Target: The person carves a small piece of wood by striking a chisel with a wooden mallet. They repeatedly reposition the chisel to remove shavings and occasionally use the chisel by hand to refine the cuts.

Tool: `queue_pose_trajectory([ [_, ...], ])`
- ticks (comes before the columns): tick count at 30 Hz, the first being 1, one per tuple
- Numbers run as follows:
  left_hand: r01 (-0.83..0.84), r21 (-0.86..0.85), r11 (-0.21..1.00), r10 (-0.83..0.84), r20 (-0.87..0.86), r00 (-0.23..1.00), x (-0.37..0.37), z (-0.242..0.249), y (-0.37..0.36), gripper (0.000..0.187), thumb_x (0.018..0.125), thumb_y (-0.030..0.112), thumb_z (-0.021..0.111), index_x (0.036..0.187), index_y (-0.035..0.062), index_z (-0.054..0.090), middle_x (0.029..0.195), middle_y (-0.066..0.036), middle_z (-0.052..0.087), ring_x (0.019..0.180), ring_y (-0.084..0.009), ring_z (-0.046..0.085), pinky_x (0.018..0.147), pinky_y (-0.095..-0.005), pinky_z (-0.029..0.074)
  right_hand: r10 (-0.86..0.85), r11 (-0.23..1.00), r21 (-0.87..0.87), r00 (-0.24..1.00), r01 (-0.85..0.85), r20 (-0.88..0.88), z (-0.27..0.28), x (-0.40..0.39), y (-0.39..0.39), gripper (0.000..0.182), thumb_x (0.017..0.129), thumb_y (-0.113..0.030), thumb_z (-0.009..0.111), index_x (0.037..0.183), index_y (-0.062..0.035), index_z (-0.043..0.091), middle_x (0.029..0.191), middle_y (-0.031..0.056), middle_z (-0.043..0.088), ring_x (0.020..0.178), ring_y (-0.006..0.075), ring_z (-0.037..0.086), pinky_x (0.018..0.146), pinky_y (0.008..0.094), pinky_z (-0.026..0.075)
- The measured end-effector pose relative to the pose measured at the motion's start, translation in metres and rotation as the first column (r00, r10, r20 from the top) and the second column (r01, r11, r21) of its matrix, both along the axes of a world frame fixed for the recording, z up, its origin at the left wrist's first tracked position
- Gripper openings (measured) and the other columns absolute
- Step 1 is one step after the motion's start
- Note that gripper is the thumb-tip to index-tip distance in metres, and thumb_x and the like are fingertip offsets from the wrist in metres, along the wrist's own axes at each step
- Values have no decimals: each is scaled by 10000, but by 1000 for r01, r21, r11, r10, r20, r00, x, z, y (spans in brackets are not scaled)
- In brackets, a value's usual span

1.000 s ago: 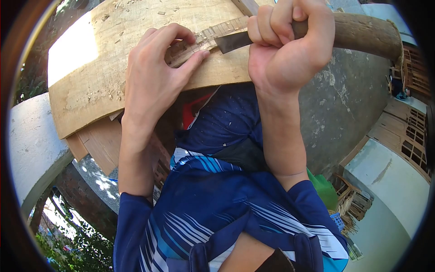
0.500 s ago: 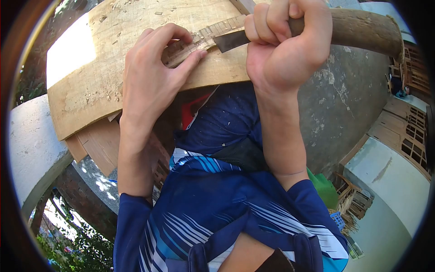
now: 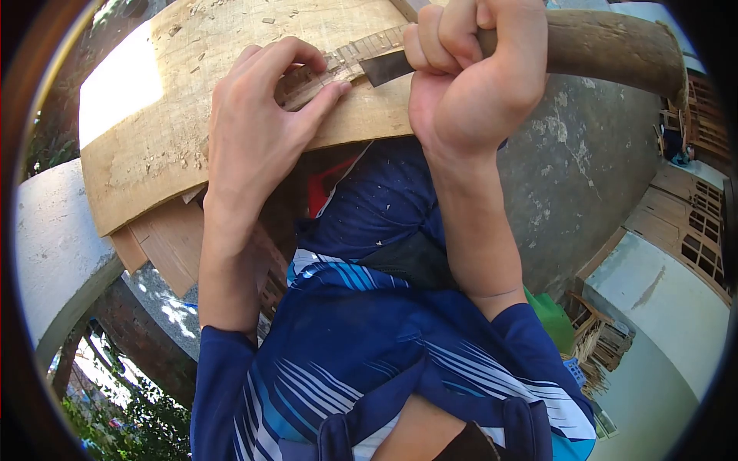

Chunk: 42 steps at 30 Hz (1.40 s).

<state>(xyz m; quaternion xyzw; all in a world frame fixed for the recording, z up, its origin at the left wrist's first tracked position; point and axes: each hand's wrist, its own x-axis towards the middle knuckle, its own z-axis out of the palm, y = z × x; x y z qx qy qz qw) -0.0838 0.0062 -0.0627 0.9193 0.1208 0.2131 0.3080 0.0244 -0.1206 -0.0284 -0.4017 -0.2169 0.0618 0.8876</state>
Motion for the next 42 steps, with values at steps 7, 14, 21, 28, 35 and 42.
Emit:
queue_pose_trajectory([
  [7, -48, -62, 997, 47, -26, 999, 1, 5, -1, 238, 871, 259, 784, 923, 41, 704, 835, -147, 683, 859, -305, 665, 778, -412, 533, 21, 946, -282, 839, 159, 544, -8, -34, 11, 138, 895, -153, 666, 837, -75, 568, 698, 44, 599, 631, 195, 600, 565, 344, 484],
  [14, -10, -251, 968, 27, 64, 998, -4, -12, 3, 213, 847, 239, 661, 878, 29, 654, 835, -112, 641, 773, -222, 615, 721, -330, 486, 120, 843, -303, 394, 444, 911, -34, -50, 34, 219, 714, -264, 789, 782, -137, 625, 650, 9, 543, 605, 202, 620, 552, 309, 485],
  [21, 131, -211, 969, -105, 127, 986, -4, -13, 13, 261, 923, 270, 673, 891, 12, 646, 871, -134, 668, 830, -275, 656, 739, -350, 506, 120, 894, -264, 374, 362, 919, -12, -23, -3, 257, 663, -223, 797, 753, -112, 584, 690, 36, 630, 595, 219, 657, 552, 338, 537],
  [28, 100, 164, 981, -102, 6, 995, 0, 11, -9, 303, 896, 225, 763, 1192, 158, 751, 1091, -85, 680, 941, -263, 631, 861, -413, 506, -72, 993, -92, 995, 77, 64, 33, 9, -79, 175, 980, -32, 603, 837, -72, 511, 566, -40, 399, 428, 51, 327, 429, 246, 253],
  [35, 153, 515, 843, -221, 73, 973, -2, 3, -5, 322, 859, 136, 782, 1175, 180, 739, 1140, -18, 671, 931, -242, 610, 815, -394, 507, 15, 998, -64, 1000, -14, 13, 23, 1, -150, 186, 1026, -90, 460, 857, -95, 385, 553, -19, 298, 455, 58, 177, 428, 272, 177],
  [42, -18, 470, 883, -201, 411, 889, -4, 9, 2, 498, 735, -3, 862, 1147, 103, 605, 1126, -60, 711, 951, -255, 651, 769, -360, 563, 31, 999, 8, 1000, -31, 3, 7, -13, -167, 169, 1016, -65, 464, 868, -83, 383, 556, -12, 310, 467, 57, 186, 439, 269, 178],
])
